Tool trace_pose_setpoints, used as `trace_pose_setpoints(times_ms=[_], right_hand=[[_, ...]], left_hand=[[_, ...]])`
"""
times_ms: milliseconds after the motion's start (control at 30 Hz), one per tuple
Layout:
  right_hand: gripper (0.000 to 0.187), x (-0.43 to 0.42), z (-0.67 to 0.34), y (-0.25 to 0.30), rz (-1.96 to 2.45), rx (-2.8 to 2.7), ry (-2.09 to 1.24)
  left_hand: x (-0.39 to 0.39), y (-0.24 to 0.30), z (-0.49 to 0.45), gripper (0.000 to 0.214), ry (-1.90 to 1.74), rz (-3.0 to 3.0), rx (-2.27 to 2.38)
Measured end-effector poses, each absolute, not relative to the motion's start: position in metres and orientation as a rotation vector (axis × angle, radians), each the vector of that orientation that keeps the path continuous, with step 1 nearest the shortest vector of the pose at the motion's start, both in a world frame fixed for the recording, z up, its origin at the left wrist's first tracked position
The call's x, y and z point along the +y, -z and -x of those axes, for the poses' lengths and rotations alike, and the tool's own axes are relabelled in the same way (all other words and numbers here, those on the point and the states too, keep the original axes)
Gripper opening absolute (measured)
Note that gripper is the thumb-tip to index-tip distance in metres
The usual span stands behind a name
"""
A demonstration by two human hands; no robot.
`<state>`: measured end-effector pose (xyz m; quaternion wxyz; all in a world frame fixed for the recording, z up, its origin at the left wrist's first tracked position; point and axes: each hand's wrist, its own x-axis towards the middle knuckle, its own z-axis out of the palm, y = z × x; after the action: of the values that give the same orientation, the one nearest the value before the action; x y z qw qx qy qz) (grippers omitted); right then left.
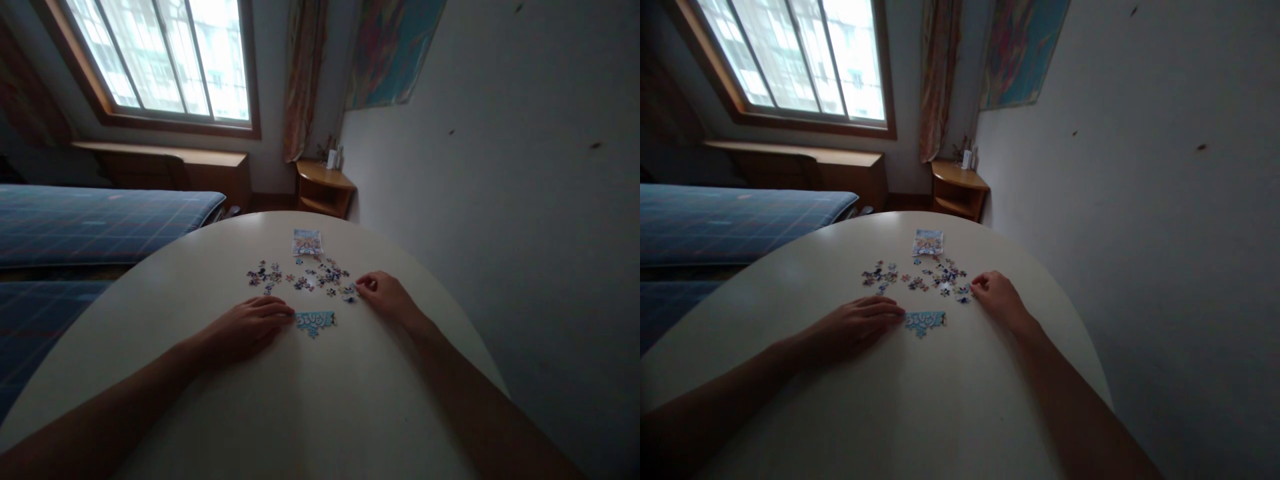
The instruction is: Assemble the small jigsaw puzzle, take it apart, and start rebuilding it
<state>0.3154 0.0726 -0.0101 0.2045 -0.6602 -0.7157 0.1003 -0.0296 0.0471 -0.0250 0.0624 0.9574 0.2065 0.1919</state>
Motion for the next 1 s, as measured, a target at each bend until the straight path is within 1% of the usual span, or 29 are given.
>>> trace_pose_setpoints(times_ms=[167, 300, 400, 533, 600, 700, 767, 833, 867, 1000], right_hand=[[0.016, 0.076, -0.313, 0.011, 1.858, -1.963, -0.293], [0.015, 0.074, -0.31, 0.009, 1.874, -1.894, -0.398], [0.012, 0.073, -0.31, 0.011, 1.819, -1.879, -0.415], [0.02, 0.076, -0.312, 0.009, 1.759, -1.805, -0.521], [0.017, 0.073, -0.31, 0.004, 1.739, -1.795, -0.548], [0.013, 0.059, -0.292, -0.007, 1.581, -1.849, -0.489], [0.013, 0.045, -0.272, -0.011, 1.404, -1.962, -0.52], [0.01, 0.031, -0.252, -0.009, 1.271, -2.082, -0.582], [0.007, 0.025, -0.243, -0.007, 1.24, -2.144, -0.614], [0.01, 0.014, -0.225, 0.004, 1.254, -2.194, -0.649]], left_hand=[[0.048, 0.026, 0.03, 0.036, -0.56, -2.896, 0.616], [0.048, 0.026, 0.03, 0.035, -0.553, -2.877, 0.619], [0.047, 0.025, 0.03, 0.034, -0.558, -2.873, 0.618], [0.047, 0.024, 0.029, 0.033, -0.553, -2.879, 0.633], [0.046, 0.023, 0.029, 0.033, -0.555, -2.876, 0.632], [0.046, 0.023, 0.028, 0.035, -0.559, -2.879, 0.624], [0.046, 0.023, 0.027, 0.035, -0.561, -2.886, 0.625], [0.045, 0.023, 0.026, 0.034, -0.556, -2.892, 0.626], [0.045, 0.023, 0.026, 0.033, -0.557, -2.892, 0.632], [0.045, 0.024, 0.025, 0.03, -0.579, -2.895, 0.644]])
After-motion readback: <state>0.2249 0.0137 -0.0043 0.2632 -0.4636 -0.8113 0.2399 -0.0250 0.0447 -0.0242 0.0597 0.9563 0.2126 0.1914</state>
